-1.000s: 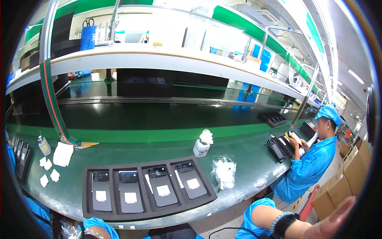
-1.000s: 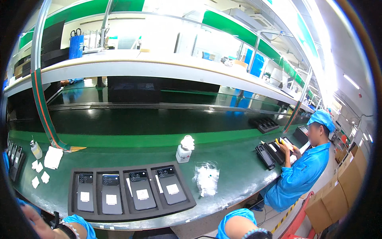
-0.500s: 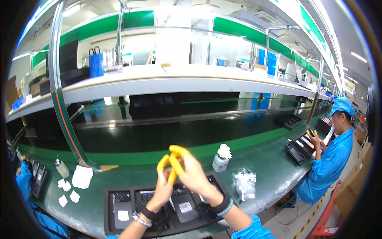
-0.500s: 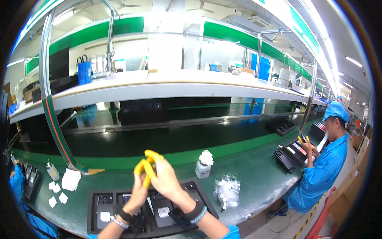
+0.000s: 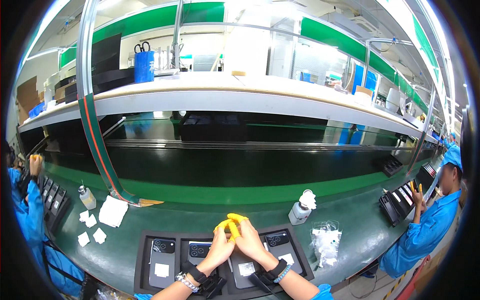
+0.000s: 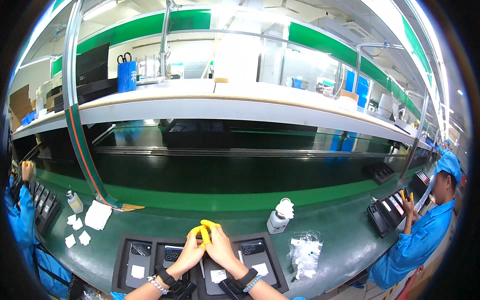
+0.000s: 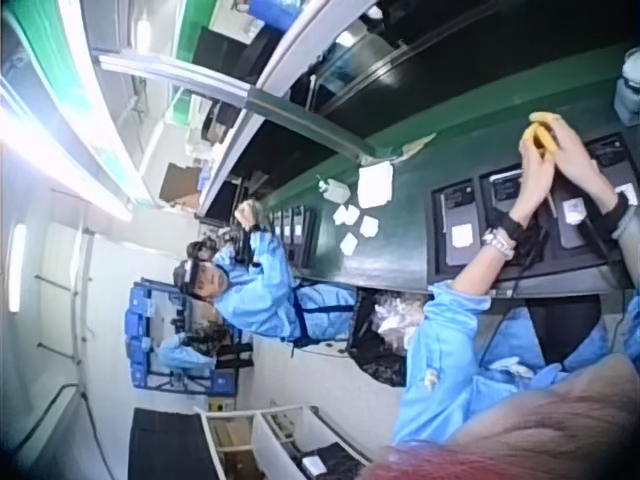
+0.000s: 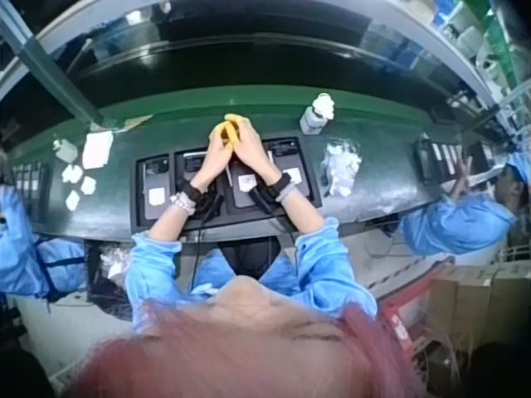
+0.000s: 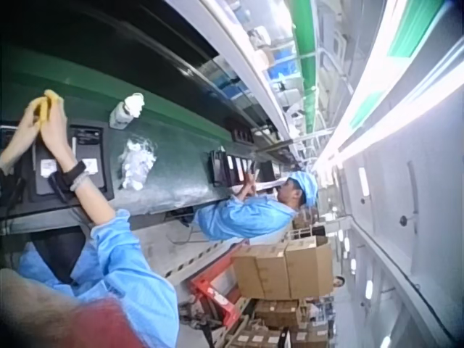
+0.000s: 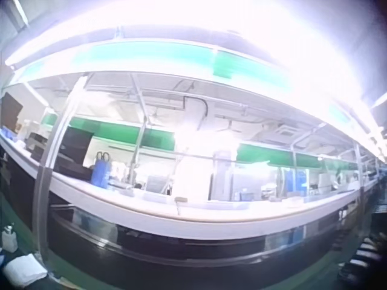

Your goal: Cleaning and inspecting mobile phone screens on an assembly line.

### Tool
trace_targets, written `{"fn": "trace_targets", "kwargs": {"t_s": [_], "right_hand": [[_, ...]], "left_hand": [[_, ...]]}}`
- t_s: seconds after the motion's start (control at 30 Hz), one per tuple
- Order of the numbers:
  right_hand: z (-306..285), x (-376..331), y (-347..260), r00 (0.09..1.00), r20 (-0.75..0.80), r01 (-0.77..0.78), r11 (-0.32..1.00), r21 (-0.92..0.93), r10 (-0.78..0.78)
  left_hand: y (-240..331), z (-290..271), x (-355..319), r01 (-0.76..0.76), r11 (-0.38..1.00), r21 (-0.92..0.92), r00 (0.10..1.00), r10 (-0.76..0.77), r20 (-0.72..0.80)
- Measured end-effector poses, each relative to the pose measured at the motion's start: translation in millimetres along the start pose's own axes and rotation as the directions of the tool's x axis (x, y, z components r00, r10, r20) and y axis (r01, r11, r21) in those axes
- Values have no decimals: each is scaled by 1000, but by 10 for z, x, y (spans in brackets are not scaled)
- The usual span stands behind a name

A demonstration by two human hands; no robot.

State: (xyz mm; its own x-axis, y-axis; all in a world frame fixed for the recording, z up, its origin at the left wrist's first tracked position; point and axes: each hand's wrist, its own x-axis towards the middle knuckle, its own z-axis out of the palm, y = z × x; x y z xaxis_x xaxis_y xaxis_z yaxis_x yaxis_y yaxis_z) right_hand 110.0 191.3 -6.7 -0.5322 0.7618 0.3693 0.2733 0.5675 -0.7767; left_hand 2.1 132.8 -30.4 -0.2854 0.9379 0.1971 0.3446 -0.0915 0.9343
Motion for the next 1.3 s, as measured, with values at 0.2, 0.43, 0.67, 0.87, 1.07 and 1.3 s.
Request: {"fn": "trace_targets", "kwargs": {"t_s": [0.2, 0.43, 0.67, 0.87, 1.07, 1.3], "right_hand": [[-4, -30, -34, 1000, 15, -26, 1000, 17, 26], [-14, -54, -4, 1000, 1, -28, 999, 14, 28], [3, -47, -36, 1000, -2, -27, 999, 28, 27], [-73, 7, -125, 971, -54, -182, 862, 473, 235], [33, 62, -42, 991, -62, -53, 779, 625, 118], [3, 62, 89, 991, -43, -88, 847, 524, 129]], "left_hand": [[-50, 8, -20, 113, 993, -25, 994, -113, 1], [46, 23, -46, 107, 994, 8, 994, -107, 1], [116, -27, -72, 116, 993, -2, 993, -116, 6], [830, -83, -280, -222, 954, -203, 973, 202, -112], [1689, 112, -1079, -404, 663, -630, 849, 529, 12], [2235, 9, -1346, 708, 428, -561, 369, 453, 812]]}}
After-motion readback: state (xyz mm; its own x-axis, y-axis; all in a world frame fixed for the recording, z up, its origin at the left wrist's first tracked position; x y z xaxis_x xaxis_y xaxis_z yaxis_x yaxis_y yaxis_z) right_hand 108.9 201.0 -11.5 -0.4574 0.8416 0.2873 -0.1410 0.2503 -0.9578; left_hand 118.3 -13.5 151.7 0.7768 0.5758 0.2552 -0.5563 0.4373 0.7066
